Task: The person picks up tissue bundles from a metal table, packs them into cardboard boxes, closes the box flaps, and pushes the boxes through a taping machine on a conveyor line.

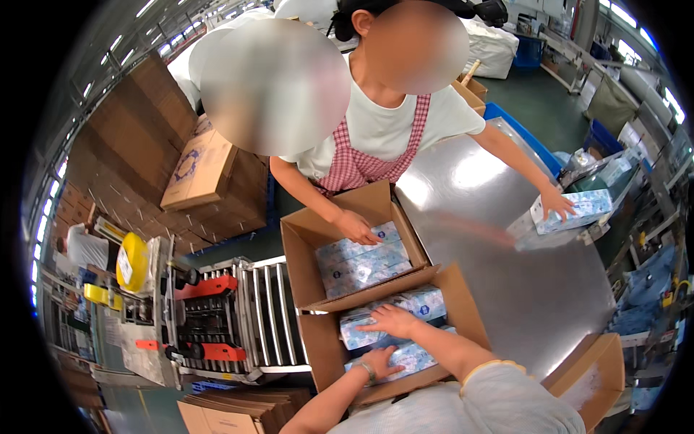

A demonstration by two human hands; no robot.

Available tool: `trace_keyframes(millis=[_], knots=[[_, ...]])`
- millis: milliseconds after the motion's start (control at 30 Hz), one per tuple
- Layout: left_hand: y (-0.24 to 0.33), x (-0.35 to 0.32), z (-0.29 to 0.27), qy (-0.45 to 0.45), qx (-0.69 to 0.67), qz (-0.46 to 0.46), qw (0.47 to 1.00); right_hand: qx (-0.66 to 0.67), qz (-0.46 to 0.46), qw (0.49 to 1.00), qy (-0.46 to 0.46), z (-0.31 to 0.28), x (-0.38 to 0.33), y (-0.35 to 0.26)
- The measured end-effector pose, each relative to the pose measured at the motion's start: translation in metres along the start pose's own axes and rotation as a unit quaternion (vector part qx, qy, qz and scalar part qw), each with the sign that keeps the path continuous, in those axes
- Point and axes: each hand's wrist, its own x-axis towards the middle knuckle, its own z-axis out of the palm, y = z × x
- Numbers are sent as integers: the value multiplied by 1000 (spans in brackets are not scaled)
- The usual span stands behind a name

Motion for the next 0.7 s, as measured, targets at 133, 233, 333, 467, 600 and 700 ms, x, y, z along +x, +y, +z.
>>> trace_keyframes(millis=[133, 233, 333, 467, 600, 700], knots=[[-33, 9, 8, 22, -76, 2, 997, -82, 84, 993, 3, 17, 17, -2], [3, 1, -48, 44, 0, 11, 999, 38, 139, 984, -101, -52, -6, -3], [28, 15, -63, 130, 139, -61, 980, 204, 200, 955, 83, -142, -98, 5], [-30, 93, -30, -21, 103, -110, 988, -68, 496, 823, 270, -208, -267, -2], [-77, 156, -11, -110, 173, -70, 976, -306, 808, 415, 286, -127, -536, -95], [-70, 167, -20, -137, 169, -77, 973, -211, 957, 124, 157, -69, -636, -235]])
